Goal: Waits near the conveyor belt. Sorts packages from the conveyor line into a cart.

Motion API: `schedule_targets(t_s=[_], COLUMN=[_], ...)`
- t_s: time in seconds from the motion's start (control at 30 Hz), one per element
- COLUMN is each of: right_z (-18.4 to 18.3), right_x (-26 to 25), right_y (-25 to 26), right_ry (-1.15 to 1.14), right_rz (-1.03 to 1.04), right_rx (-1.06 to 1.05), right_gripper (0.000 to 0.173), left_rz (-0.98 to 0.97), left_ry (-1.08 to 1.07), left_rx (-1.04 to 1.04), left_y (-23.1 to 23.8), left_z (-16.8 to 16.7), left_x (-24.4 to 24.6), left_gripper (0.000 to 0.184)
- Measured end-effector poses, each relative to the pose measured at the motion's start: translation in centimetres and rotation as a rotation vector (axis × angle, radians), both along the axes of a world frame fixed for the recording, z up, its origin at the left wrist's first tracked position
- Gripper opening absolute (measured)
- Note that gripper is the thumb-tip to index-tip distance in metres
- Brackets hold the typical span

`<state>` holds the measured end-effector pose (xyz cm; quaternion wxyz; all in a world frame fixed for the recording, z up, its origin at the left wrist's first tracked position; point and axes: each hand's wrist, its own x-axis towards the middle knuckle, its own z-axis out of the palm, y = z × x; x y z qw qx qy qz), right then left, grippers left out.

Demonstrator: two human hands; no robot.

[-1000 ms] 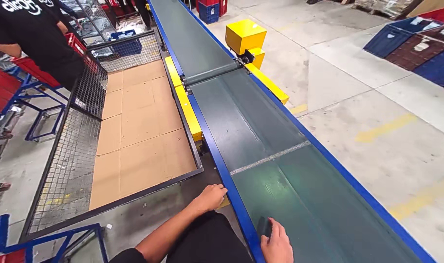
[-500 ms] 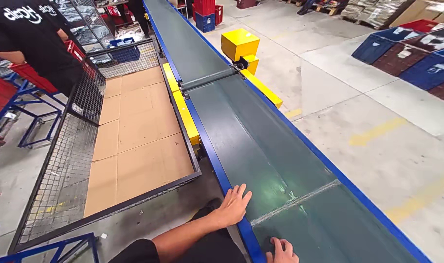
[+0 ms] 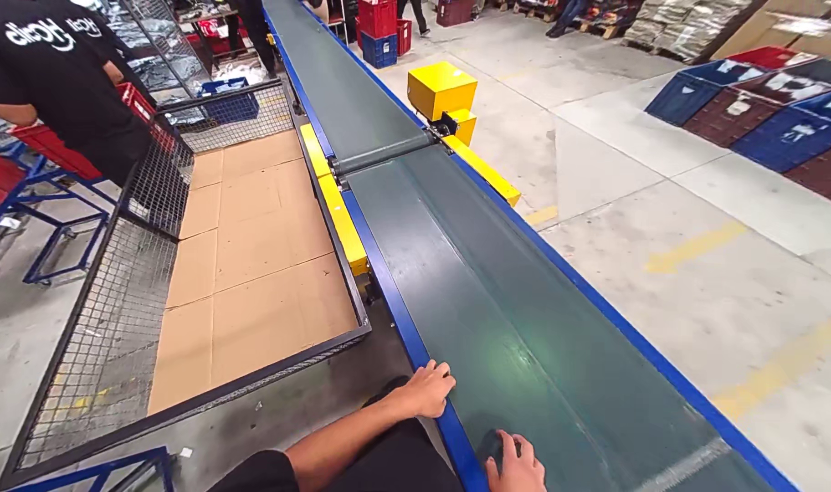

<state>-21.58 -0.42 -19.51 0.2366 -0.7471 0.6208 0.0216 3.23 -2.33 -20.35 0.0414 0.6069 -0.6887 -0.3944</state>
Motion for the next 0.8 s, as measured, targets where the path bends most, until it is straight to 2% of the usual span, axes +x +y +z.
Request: schedule_targets(t_s=[0.1, 0.2, 0.27, 0.37, 0.43, 0.57, 0.67, 0.8], right_z=[0.0, -0.4, -0.4, 0.4, 0.5, -0.4, -1.0, -1.1], right_x=[0.3, 0.4, 0.4, 0.9, 1.4, 1.7, 1.0, -0.4], right_y=[-1.1, -2.3, -3.2, -4.5, -5.1, -5.1, -5.1, -4.2], right_ry=[-0.099, 0.0, -0.045, -0.18, -0.194, -0.026, -0.087, 0.016], right_rz=[0.044, 0.093, 0.131, 0.16, 0.164, 0.153, 0.141, 0.067], right_rx=[-0.085, -0.004, -0.048, -0.258, -0.296, -0.031, -0.084, -0.052], right_gripper=[0.05, 0.052, 0.052, 0.052, 0.051, 0.055, 0.047, 0.06], left_rz=[0.044, 0.16, 0.219, 0.171, 0.102, 0.007, -0.029, 0.077], left_ry=[0.025, 0.02, -0.03, -0.115, -0.083, 0.064, 0.088, 0.012], left_rx=[-0.023, -0.099, -0.15, -0.116, -0.085, -0.021, -0.038, -0.096], left_y=[0.3, -0.2, -1.0, -1.8, -1.9, -1.1, -1.3, -2.2], left_z=[0.4, 1.2, 1.8, 0.5, -0.3, -0.3, -0.8, 0.0], left_x=[0.2, 0.4, 0.7, 1.1, 0.8, -0.6, -0.6, 0.0], left_gripper=[0.038, 0.044, 0.049, 0.046, 0.041, 0.033, 0.032, 0.034])
